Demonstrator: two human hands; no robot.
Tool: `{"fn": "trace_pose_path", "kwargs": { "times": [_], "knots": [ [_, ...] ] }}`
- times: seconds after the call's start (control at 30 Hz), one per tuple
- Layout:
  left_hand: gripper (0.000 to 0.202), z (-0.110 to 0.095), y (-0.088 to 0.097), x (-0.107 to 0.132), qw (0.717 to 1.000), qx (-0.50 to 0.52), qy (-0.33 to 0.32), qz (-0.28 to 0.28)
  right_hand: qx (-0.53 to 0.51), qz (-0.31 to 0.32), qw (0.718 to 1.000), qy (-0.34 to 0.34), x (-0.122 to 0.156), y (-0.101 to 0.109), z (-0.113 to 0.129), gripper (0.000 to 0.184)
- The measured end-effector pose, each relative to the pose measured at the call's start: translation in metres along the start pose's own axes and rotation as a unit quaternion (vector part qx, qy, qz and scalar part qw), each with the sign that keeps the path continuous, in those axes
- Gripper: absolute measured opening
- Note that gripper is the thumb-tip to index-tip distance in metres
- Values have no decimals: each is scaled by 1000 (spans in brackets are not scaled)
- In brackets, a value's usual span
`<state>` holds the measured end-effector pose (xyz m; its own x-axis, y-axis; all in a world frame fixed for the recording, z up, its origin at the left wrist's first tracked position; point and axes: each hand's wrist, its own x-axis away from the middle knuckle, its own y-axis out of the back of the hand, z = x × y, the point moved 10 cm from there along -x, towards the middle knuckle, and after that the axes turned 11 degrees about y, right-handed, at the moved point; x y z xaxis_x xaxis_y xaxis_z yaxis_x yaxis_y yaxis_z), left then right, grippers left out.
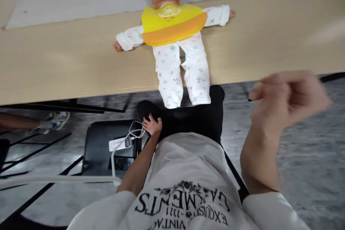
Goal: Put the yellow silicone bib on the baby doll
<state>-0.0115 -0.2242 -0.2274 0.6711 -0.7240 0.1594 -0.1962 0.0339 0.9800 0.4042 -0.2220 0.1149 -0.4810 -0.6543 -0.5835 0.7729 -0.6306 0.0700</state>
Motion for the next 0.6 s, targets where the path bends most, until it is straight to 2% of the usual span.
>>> {"fn": "trace_pose_path", "kwargs": {
  "times": [0.07, 0.13, 0.23, 0.3, 0.37, 0.43, 0.5, 0.6],
  "knots": [
    [58, -6, 9, 4, 999, 21, -43, 19, -11, 28, 999, 32, -23, -29, -28, 19],
    [47, -19, 30, 13, 991, 81, -107, 26, -28, 99, 995, 4, -42, -65, -72, 23],
    [26, -44, 78, 32, 956, 222, -190, 23, -35, 138, 989, -39, -63, -100, -131, 31],
    [20, -65, 119, 44, 920, 309, -241, 0, -38, 147, 987, -56, -71, -118, -155, 31],
    [18, -86, 162, 50, 884, 374, -278, -44, -35, 157, 985, -60, -75, -134, -168, 32],
    [17, -107, 200, 45, 851, 428, -293, -86, -29, 169, 984, -57, -74, -144, -174, 34],
    [16, -132, 228, 32, 828, 463, -301, -103, -28, 178, 982, -53, -72, -148, -175, 36],
    [17, -172, 259, 0, 819, 464, -314, -125, -34, 184, 981, -49, -69, -147, -174, 38]
  ]
}}
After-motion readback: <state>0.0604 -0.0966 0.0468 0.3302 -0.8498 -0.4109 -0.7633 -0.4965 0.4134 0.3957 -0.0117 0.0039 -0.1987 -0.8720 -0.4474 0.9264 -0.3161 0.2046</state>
